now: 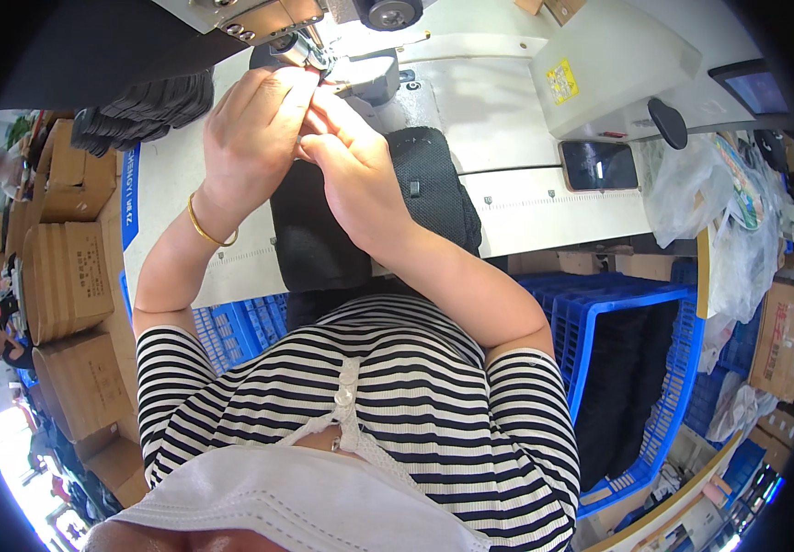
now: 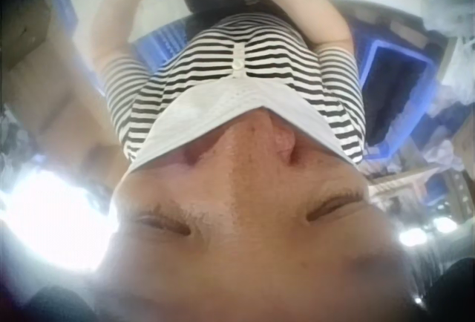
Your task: The person positions shoe component pieces and stitches them together along the edges using a sewing machine.
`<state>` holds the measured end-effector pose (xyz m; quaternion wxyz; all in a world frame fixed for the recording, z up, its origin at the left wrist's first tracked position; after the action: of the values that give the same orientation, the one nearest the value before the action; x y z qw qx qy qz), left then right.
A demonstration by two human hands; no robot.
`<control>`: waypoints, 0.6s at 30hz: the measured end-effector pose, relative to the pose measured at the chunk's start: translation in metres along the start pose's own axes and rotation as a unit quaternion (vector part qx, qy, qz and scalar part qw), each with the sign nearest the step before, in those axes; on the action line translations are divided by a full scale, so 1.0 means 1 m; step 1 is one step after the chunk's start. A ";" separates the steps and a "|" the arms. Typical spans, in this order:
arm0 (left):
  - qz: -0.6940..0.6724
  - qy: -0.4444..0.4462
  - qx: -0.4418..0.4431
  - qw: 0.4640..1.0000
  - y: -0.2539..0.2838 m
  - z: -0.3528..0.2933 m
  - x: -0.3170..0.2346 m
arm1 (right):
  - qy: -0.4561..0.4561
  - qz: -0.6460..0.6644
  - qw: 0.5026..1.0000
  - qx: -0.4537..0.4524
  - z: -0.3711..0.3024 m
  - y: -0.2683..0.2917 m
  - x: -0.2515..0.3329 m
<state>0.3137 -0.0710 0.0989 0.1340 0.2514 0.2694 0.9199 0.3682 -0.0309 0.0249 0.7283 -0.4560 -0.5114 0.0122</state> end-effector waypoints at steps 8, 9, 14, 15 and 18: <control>-0.016 0.061 0.033 0.997 -0.004 -0.004 0.005 | 0.009 -0.030 1.000 -0.006 -0.002 0.002 0.000; -0.033 0.062 0.017 0.997 -0.002 -0.005 0.009 | 0.017 -0.042 0.999 -0.013 -0.002 0.004 0.001; -0.120 0.094 0.033 0.988 0.005 -0.017 0.036 | 0.007 -0.084 0.996 -0.041 -0.003 0.013 -0.006; -0.155 0.064 0.039 0.985 0.011 -0.013 0.030 | 0.007 -0.095 0.995 -0.029 -0.002 0.012 -0.007; -0.189 0.028 0.028 0.981 0.017 -0.006 0.015 | 0.010 -0.159 0.987 -0.031 -0.004 0.012 -0.005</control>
<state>0.2958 -0.0823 0.1098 0.2909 0.1739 0.3411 0.8768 0.3741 -0.0296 0.0128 0.7116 -0.3913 -0.5702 -0.1242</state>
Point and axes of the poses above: each hand's wrist, its own z-axis towards the middle knuckle, its own y-axis out of the back of the hand, x = y × z, the point moved 8 cm from there along z, towards the middle knuckle, and after that the axes turned 8 degrees about -y, right-handed, at the moved point
